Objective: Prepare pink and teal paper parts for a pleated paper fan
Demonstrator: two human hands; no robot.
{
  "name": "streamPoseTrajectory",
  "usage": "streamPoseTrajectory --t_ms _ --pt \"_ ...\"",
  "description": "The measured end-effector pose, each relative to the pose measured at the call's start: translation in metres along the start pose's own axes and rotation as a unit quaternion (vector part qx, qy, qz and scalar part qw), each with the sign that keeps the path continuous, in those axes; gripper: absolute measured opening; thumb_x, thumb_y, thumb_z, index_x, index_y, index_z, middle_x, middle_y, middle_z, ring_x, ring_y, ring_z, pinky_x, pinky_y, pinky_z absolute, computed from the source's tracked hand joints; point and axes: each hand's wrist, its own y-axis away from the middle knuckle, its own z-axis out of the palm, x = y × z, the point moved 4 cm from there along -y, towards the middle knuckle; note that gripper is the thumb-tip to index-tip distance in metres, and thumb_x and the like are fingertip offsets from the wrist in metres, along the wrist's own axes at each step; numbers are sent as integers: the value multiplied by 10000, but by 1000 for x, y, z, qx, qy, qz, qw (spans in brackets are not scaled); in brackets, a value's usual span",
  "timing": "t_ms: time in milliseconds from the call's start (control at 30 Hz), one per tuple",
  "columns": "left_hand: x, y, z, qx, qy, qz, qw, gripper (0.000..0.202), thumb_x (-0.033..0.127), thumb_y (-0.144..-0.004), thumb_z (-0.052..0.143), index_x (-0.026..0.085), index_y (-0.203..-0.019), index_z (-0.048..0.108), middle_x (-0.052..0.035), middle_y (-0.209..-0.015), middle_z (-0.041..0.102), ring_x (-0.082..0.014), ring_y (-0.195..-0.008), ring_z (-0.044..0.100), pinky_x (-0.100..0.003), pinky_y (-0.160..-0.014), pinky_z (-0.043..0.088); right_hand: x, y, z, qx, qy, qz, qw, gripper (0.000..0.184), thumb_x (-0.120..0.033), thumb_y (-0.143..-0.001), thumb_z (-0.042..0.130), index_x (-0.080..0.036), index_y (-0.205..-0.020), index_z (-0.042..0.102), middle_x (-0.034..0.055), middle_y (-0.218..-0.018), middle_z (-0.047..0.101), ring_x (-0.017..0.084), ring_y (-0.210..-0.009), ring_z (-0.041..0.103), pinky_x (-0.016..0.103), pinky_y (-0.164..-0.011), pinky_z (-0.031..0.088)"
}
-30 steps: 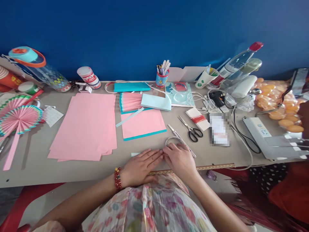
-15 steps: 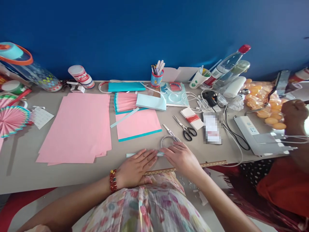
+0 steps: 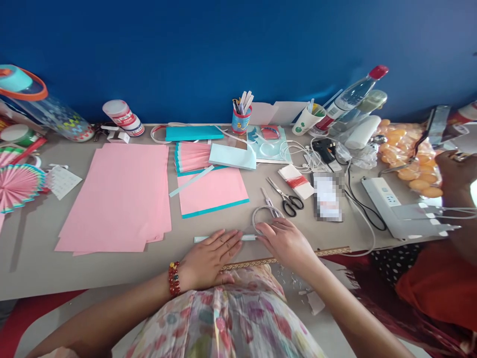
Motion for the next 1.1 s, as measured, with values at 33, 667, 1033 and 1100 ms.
streamPoseTrajectory --t_ms 33,667,1033,1100 --pt "0 0 0 1 0 -2 1000 804 660 -986 224 110 -1569 168 -103 -1642 147 -210 -1532 52 -401 -1237 17 0 0 -1 0 -1 -4 1000 100 -169 -961 521 -181 -1036 586 9 -721 687 173 -702 633 330 -885 379" --pt "7 -17 -23 34 62 -11 997 552 436 -1030 368 134 -1492 365 -93 -1566 386 -240 -1437 334 -389 -1183 270 -5 -5 1 -59 21 -24 998 100 -115 -932 518 -186 -926 588 2 -774 670 153 -699 602 318 -814 344" --pt "8 -20 -13 4 8 10 1000 715 627 -967 389 160 -1507 348 -73 -1617 283 -249 -1376 364 -375 -1118 303 -1 -8 -7 -59 15 -12 998 28 -196 -961 546 -187 -986 557 11 -786 690 165 -702 626 303 -733 344" --pt "8 -20 -12 7 0 15 1000 761 680 -948 352 168 -1510 347 -77 -1617 283 -254 -1360 377 -378 -1107 306 -1 -8 -9 -63 27 -4 998 32 -218 -960 556 -198 -936 547 10 -799 688 162 -666 608 302 -672 319"
